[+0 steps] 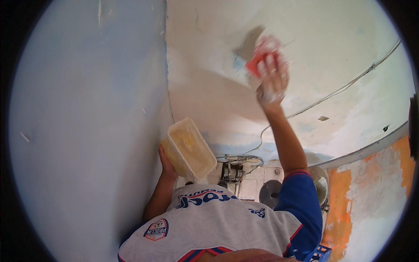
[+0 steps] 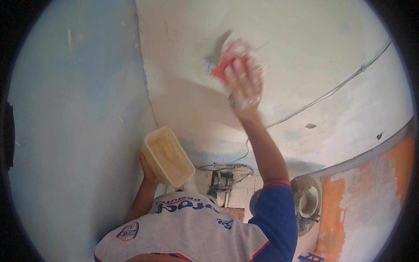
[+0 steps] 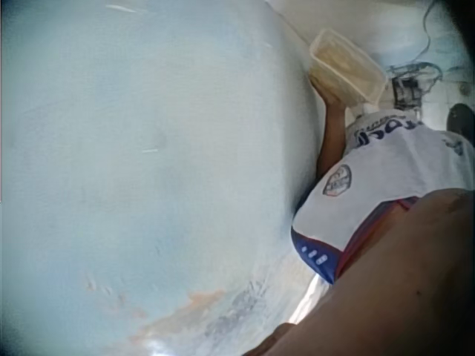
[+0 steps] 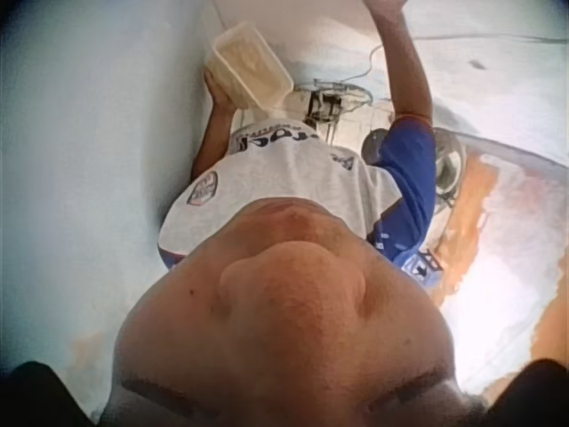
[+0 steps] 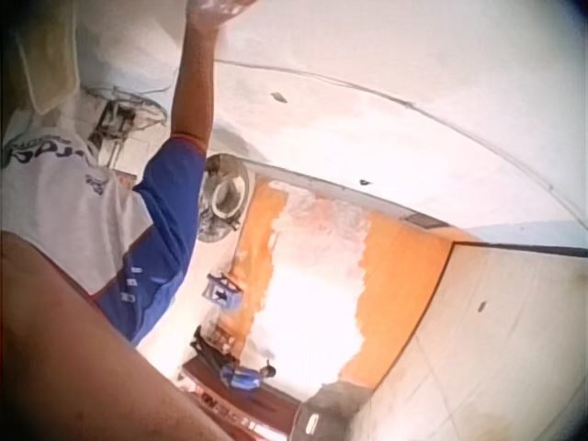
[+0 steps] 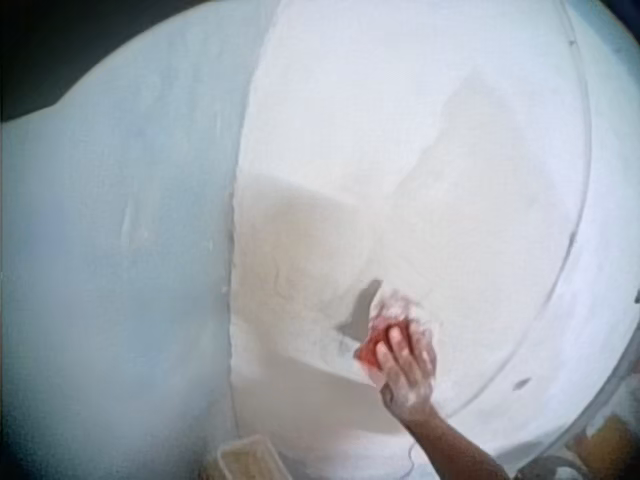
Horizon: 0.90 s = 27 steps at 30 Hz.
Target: The person mixes plaster in a container and applies it to a wall using a putty knife.
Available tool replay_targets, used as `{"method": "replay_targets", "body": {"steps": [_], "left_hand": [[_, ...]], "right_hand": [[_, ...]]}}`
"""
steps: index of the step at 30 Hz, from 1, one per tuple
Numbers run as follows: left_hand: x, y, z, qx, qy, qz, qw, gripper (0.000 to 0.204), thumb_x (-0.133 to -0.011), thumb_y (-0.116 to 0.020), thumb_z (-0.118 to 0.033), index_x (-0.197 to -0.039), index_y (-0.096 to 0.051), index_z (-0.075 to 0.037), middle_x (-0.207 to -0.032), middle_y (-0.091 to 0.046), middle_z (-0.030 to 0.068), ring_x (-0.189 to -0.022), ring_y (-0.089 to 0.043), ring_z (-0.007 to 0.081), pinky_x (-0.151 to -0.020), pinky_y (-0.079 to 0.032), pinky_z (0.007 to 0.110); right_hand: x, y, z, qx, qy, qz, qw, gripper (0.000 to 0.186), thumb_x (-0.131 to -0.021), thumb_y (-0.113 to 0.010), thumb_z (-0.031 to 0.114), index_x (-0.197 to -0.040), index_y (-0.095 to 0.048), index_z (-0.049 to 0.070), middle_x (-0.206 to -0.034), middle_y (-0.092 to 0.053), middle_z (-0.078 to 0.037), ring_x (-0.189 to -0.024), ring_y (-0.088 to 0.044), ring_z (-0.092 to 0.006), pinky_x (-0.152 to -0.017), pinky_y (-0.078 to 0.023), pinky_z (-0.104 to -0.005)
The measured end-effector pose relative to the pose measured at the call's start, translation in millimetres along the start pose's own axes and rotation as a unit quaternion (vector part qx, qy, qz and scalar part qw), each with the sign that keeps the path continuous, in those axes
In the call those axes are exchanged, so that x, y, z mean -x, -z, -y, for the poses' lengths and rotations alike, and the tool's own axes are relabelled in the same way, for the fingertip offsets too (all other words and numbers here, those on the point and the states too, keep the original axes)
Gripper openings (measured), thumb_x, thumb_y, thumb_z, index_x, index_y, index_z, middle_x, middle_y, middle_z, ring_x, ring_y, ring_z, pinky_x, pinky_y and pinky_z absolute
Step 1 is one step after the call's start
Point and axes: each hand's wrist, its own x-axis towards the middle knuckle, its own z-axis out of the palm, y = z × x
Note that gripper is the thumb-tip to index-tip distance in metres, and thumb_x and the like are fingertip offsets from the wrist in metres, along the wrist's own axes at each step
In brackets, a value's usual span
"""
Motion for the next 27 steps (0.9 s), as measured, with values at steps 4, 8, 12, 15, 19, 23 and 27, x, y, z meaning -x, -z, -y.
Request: {"method": "replay_targets", "body": {"steps": [4, 8, 12, 15, 19, 23, 27], "left_hand": [[-2, -2, 2, 0.021, 0.015, -0.010, 1.000, 0.088, -0.100, -0.021, -0.078, -0.156, -0.041, -0.014, -0.152, -0.052, 0.0122, -0.136, -0.055, 0.0333, -0.112, -0.047, 0.051], [-8, 3, 2, 0.010, 0.023, -0.011, 1.000, 0.087, -0.100, -0.021, -0.078, -0.156, -0.041, -0.014, -0.152, -0.052, 0.0122, -0.136, -0.055, 0.0329, -0.112, -0.048, 0.050], [-9, 9, 0, 0.010, 0.009, -0.014, 1.000, 0.087, -0.100, -0.022, -0.077, -0.156, -0.042, -0.014, -0.151, -0.053, 0.0122, -0.134, -0.056, 0.0323, -0.111, -0.048, 0.049], [-10, 6, -1, 0.011, 0.002, -0.001, 1.000, 0.087, -0.100, -0.023, -0.077, -0.155, -0.043, -0.013, -0.150, -0.054, 0.0121, -0.134, -0.056, 0.0319, -0.111, -0.048, 0.048], [-11, 6, 2, 0.001, 0.007, 0.009, 1.000, 0.087, -0.100, -0.023, -0.078, -0.155, -0.043, -0.013, -0.149, -0.055, 0.0121, -0.134, -0.056, 0.0314, -0.111, -0.048, 0.049], [-12, -2, -1, 0.000, 0.016, 0.009, 1.000, 0.088, -0.100, -0.023, -0.078, -0.156, -0.042, -0.013, -0.150, -0.054, 0.0121, -0.135, -0.056, 0.0316, -0.111, -0.048, 0.049], [-10, -11, -8, -0.006, 0.000, 0.037, 0.999, 0.087, -0.100, -0.022, -0.078, -0.157, -0.040, -0.014, -0.153, -0.052, 0.0117, -0.137, -0.054, 0.0321, -0.113, -0.047, 0.049]], "right_hand": [[5, -16, -4, -0.007, -0.019, 0.089, 0.996, 0.062, -0.078, -0.060, -0.008, -0.136, -0.068, 0.012, -0.149, -0.060, -0.011, -0.144, -0.049, -0.0355, -0.119, -0.034, -0.0530], [96, -30, 44, -0.098, 0.032, 0.197, 0.975, 0.054, -0.083, -0.061, -0.001, -0.131, -0.073, 0.020, -0.147, -0.062, -0.003, -0.143, -0.051, -0.0290, -0.120, -0.036, -0.0460], [80, -9, 53, -0.109, 0.047, 0.178, 0.977, 0.050, -0.089, -0.062, 0.007, -0.135, -0.069, 0.023, -0.149, -0.060, -0.001, -0.145, -0.049, -0.0280, -0.120, -0.039, -0.0484], [3, 2, 9, -0.047, -0.001, 0.042, 0.998, 0.049, -0.085, -0.063, 0.000, -0.130, -0.073, 0.017, -0.145, -0.064, -0.009, -0.140, -0.054, -0.0355, -0.118, -0.038, -0.0540], [-27, 0, -18, 0.026, -0.024, 0.049, 0.998, 0.049, -0.085, -0.066, 0.005, -0.132, -0.071, 0.016, -0.145, -0.063, -0.009, -0.142, -0.052, -0.0359, -0.116, -0.039, -0.0528], [74, -26, 20, -0.076, 0.069, 0.181, 0.978, 0.054, -0.082, -0.070, 0.005, -0.135, -0.069, 0.016, -0.149, -0.060, -0.006, -0.146, -0.048, -0.0302, -0.121, -0.035, -0.0481], [100, -3, 66, -0.159, 0.057, 0.254, 0.952, 0.054, -0.082, -0.066, -0.002, -0.133, -0.070, 0.016, -0.146, -0.063, -0.005, -0.144, -0.050, -0.0301, -0.121, -0.037, -0.0482]]}}
